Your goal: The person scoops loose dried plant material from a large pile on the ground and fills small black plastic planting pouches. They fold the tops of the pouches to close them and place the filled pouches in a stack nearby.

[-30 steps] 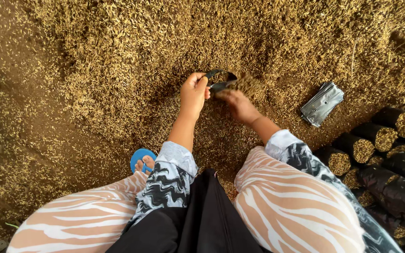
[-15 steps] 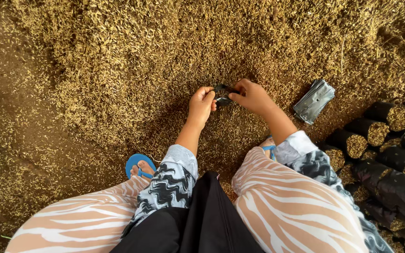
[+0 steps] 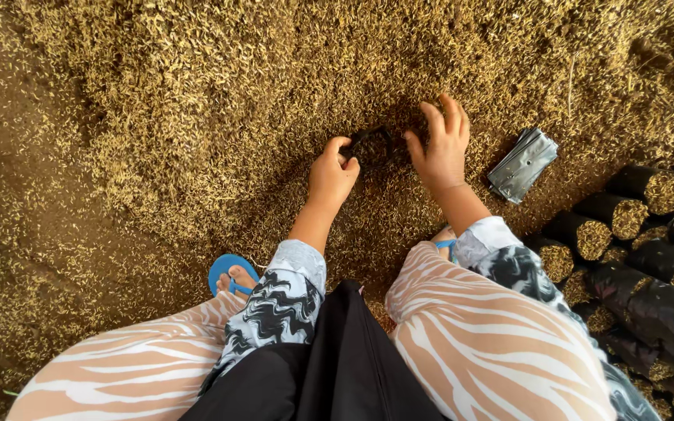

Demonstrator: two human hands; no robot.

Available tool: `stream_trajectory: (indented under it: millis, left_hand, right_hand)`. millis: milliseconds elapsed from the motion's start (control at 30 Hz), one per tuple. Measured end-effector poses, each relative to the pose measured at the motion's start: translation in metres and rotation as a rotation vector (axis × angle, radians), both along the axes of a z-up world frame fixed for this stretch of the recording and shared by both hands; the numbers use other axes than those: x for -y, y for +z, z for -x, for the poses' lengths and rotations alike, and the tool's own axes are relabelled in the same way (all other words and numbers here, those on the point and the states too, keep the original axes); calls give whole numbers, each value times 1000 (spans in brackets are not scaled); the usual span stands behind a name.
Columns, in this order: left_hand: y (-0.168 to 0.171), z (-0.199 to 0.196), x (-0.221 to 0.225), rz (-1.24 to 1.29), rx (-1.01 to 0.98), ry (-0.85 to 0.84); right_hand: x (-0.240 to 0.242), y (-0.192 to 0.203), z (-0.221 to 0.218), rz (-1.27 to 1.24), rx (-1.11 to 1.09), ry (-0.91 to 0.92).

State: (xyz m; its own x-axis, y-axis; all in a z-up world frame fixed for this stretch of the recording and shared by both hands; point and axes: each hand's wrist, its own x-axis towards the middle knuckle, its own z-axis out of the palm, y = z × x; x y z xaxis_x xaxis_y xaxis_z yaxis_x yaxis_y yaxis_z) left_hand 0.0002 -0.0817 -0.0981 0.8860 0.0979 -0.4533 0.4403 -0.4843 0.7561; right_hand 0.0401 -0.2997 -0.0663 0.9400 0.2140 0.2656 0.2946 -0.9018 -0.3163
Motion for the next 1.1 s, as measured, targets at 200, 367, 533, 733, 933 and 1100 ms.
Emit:
stream_trajectory:
  millis: [200,367,533,733,933,1100]
  left_hand:
    - [-3,2,8,154,-14,44]
    - [-13,4,6,107,36,62]
    - [-10,0,6,21,142,74]
    - [-6,1,10,38,266,100]
    - [4,8,23,7,383,99]
    - [9,28,42,-6,450,59]
  right_hand:
    - [13,-34,6,238,-139,113]
    - [12,-37,4,-510,-358,-93]
    - [-8,-9,1,-1611,-729,-134]
    - [-38,23,17,-1219,-718,31]
    - [-32,34,35,99,-387,287]
    - [-19,13,49,312,-172,460]
